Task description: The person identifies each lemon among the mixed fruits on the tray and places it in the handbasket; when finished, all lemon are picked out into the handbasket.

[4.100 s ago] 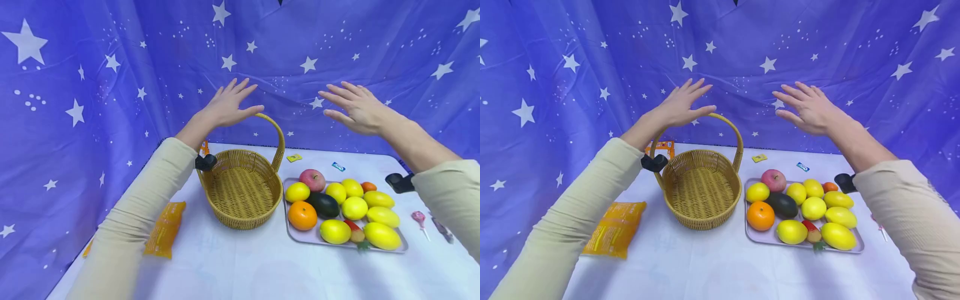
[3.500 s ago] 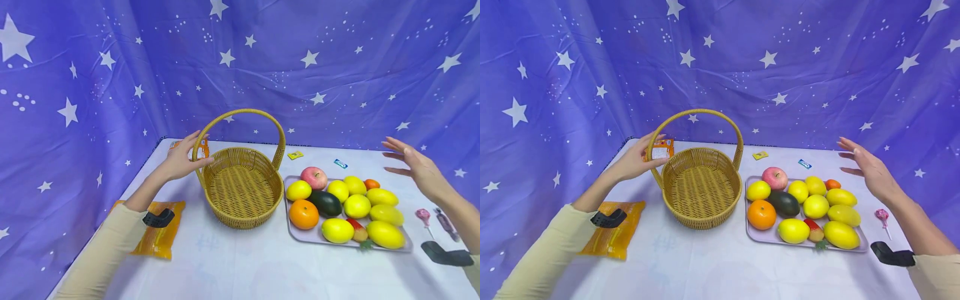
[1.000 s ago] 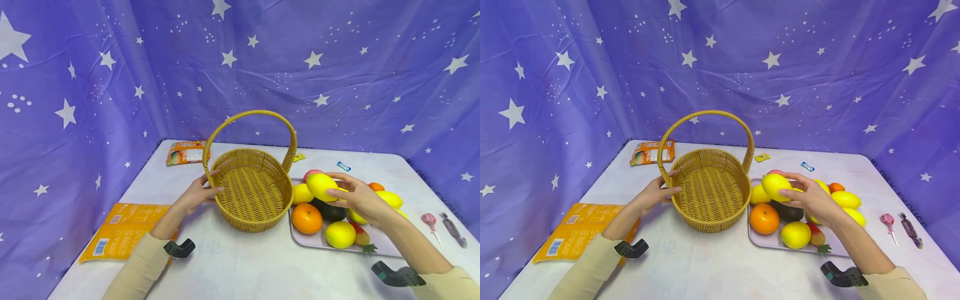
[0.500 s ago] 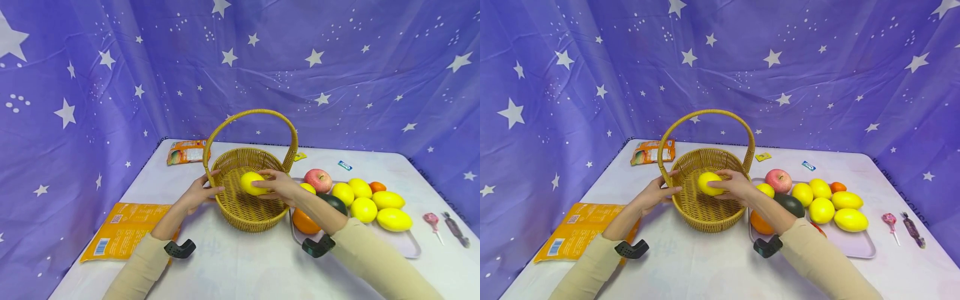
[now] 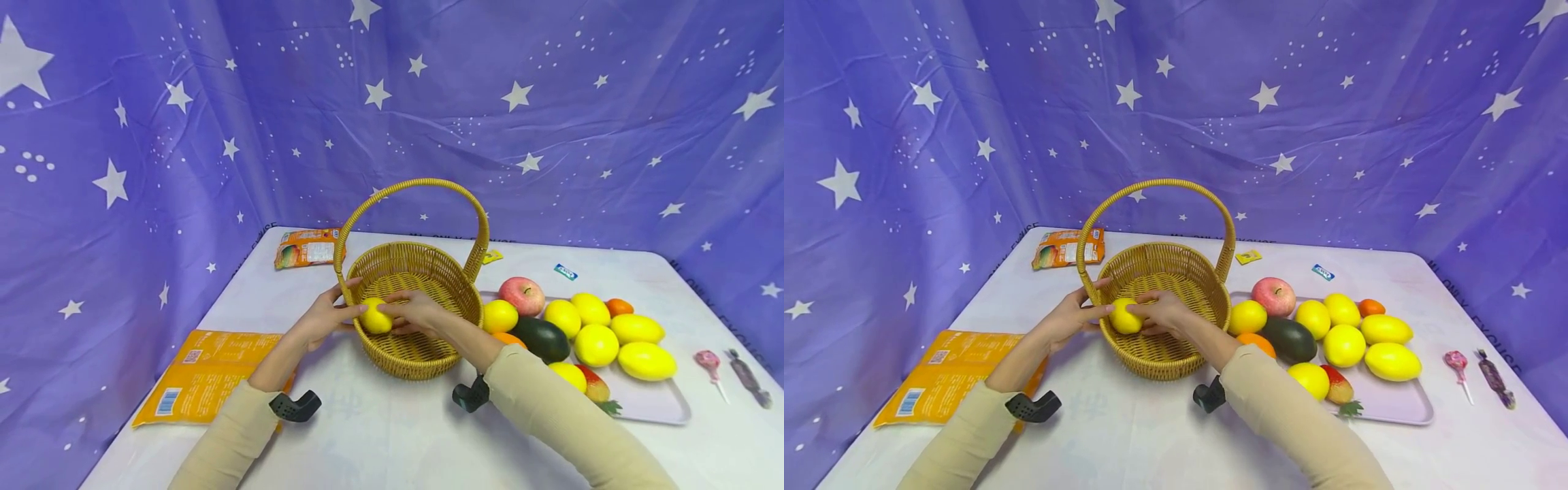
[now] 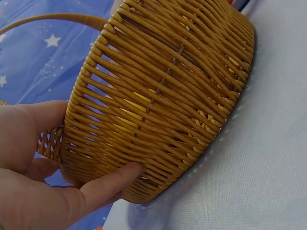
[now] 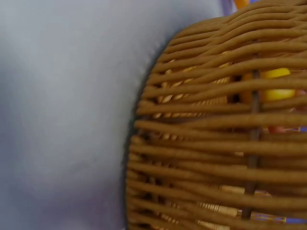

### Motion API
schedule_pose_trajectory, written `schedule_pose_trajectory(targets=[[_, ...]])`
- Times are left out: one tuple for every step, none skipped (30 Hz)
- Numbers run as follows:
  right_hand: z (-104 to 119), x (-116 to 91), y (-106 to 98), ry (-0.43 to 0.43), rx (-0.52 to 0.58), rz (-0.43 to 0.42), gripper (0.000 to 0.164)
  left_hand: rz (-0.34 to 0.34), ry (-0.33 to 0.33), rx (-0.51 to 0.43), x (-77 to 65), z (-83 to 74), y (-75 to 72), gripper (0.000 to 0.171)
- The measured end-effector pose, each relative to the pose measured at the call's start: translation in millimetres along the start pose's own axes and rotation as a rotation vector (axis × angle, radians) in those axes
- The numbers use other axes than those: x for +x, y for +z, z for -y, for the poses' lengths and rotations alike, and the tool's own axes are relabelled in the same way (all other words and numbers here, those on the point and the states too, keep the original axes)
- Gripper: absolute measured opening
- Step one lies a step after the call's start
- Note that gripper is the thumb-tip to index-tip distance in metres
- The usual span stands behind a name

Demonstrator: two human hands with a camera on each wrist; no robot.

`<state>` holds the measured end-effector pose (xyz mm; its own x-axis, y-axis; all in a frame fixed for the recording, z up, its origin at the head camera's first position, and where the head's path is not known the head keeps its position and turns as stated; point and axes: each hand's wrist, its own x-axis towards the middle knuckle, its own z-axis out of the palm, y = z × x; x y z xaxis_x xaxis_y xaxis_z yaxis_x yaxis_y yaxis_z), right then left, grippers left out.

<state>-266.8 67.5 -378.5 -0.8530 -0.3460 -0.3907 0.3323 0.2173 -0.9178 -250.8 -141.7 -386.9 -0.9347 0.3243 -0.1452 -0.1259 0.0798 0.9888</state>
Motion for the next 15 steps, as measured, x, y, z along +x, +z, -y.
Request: schedule_pose_trajectory(targets=[[0,0,0,-0.003,-0.006,0.006,0.048,0.000,0.000,-0.003,-0.1,-0.4,-0.2,0.065],[0,0,-1,-0.009,-0.012,0.015,0.047,0.001,0.001,-0.005,-0.1,-0.8,-0.4,0.065],[0,-1,-1,-0.014,-0.015,0.026,0.048,0.002,0.002,-0.007,0.0,-1.0,-0.7,0.065],[0,-1,-1,-0.018,-0.016,0.037,0.048,0.003,0.004,-0.008,0.4,-1.0,-1.1,0.065],[0,-1,-2,-0.020,-0.012,0.049,0.049,0.003,0.005,-0.008,0.4,-1.3,-1.2,0.065],[0,-1,-3,-0.025,-0.011,0.060,0.050,0.004,0.006,-0.008,0.4,-1.4,-1.2,0.066],[0,-1,-3,-0.027,-0.009,0.071,0.051,0.005,0.006,-0.008,0.3,-1.4,-1.2,0.066],[1,-1,-4,-0.029,-0.008,0.081,0.051,0.006,0.005,-0.007,0.3,-1.3,-1.1,0.066],[1,-2,-6,-0.025,0.001,0.091,0.051,0.005,0.004,-0.008,0.3,-1.3,-0.9,0.066],[2,-2,-8,-0.023,0.006,0.099,0.051,0.005,0.003,-0.008,0.1,-1.2,-0.6,0.066],[2,-3,-11,-0.022,0.011,0.108,0.051,0.003,0.001,-0.008,-0.3,-1.3,0.0,0.066],[3,-4,-14,-0.027,0.001,0.119,0.050,0.002,0.000,-0.008,-0.5,-1.2,0.4,0.066],[5,-5,-18,-0.026,-0.001,0.132,0.050,0.001,0.000,-0.009,-0.6,-1.1,0.8,0.066],[6,-6,-23,-0.029,-0.011,0.147,0.050,0.001,0.000,-0.011,-0.6,-1.0,1.1,0.066],[8,-9,-28,-0.029,-0.016,0.161,0.050,0.001,0.000,-0.012,-0.6,-0.9,1.4,0.066]])
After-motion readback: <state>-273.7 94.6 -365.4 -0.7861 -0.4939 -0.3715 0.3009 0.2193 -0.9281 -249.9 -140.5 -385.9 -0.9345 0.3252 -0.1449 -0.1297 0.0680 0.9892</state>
